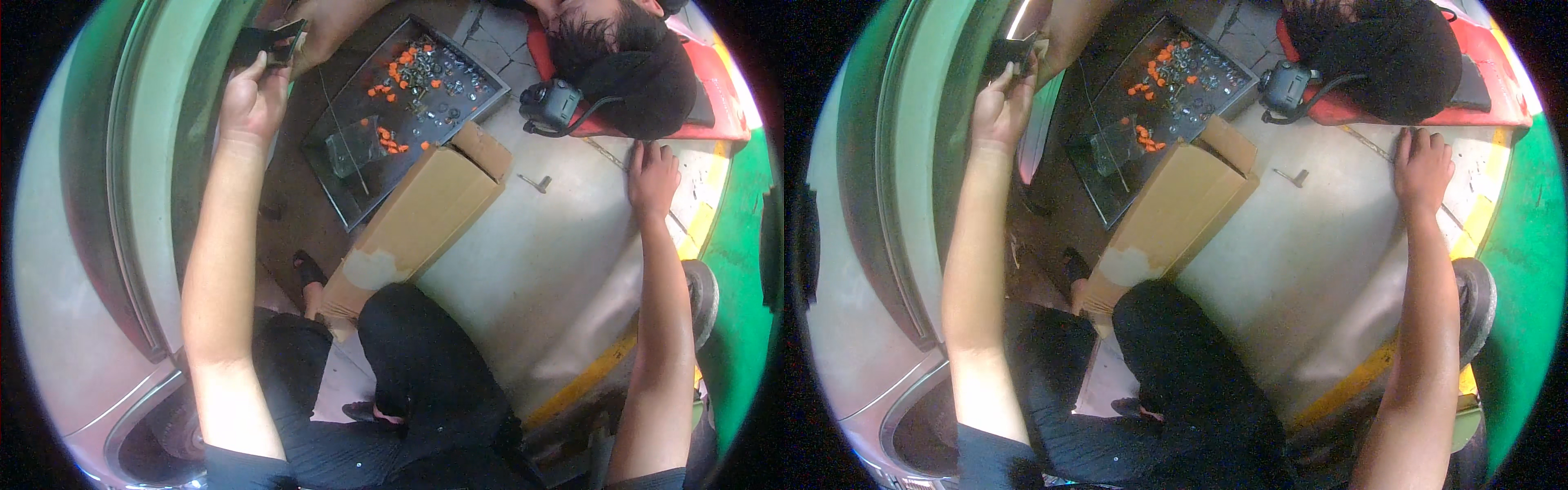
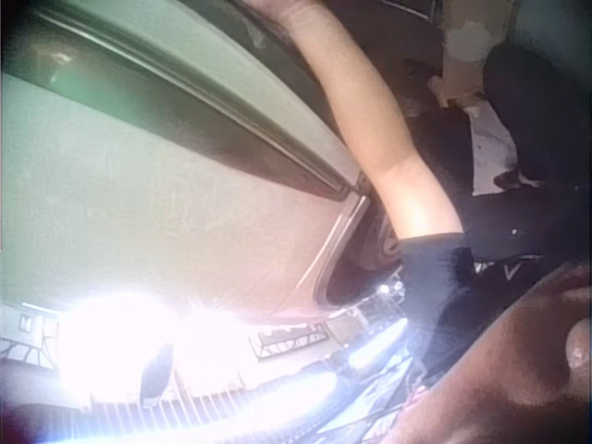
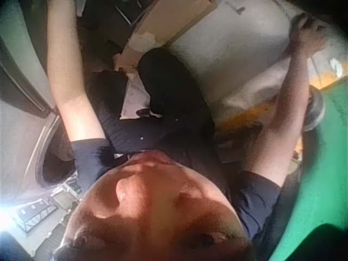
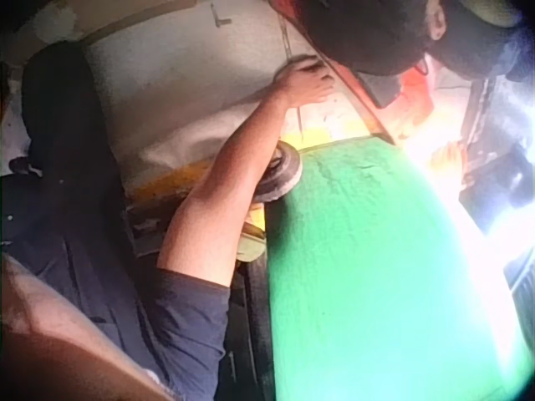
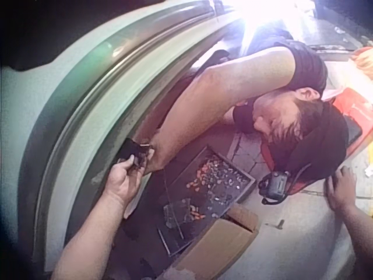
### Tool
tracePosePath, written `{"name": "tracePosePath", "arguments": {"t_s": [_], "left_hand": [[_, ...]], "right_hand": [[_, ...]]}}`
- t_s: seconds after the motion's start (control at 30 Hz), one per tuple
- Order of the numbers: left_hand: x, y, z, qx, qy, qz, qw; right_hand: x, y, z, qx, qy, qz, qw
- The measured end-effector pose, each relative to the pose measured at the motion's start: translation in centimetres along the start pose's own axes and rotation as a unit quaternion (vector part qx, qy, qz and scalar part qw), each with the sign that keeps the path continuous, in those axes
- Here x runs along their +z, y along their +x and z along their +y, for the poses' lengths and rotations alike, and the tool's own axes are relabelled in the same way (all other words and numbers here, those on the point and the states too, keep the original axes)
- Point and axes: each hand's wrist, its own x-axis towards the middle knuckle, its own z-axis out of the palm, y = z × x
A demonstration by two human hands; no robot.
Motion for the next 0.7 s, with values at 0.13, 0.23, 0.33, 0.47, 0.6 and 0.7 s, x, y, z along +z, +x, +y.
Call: {"name": "tracePosePath", "arguments": {"t_s": [0.13,0.23,0.33,0.47,0.6,0.7], "left_hand": [[-1.8,1.0,1.2,-0.035,-0.009,-0.042,0.998],[-2.0,1.1,0.3,0.033,0.05,0.049,0.997],[-1.9,1.0,0.3,0.032,0.092,0.054,0.994],[-2.6,1.4,0.8,0.014,0.048,0.094,0.994],[-2.0,1.0,0.5,0.0,0.023,0.052,0.998],[-0.9,0.7,0.3,0.019,0.027,0.077,0.997]], "right_hand": [[0.1,0.1,-0.1,-0.006,0.001,0.012,1.0],[0.2,0.1,0.0,-0.004,0.004,0.005,1.0],[-0.1,0.0,-0.1,0.0,0.004,-0.007,1.0],[-0.1,0.1,-0.2,0.002,0.009,0.001,1.0],[-0.2,0.0,-0.4,0.005,0.005,-0.004,1.0],[-0.2,0.1,-0.1,0.004,-0.002,-0.009,1.0]]}}
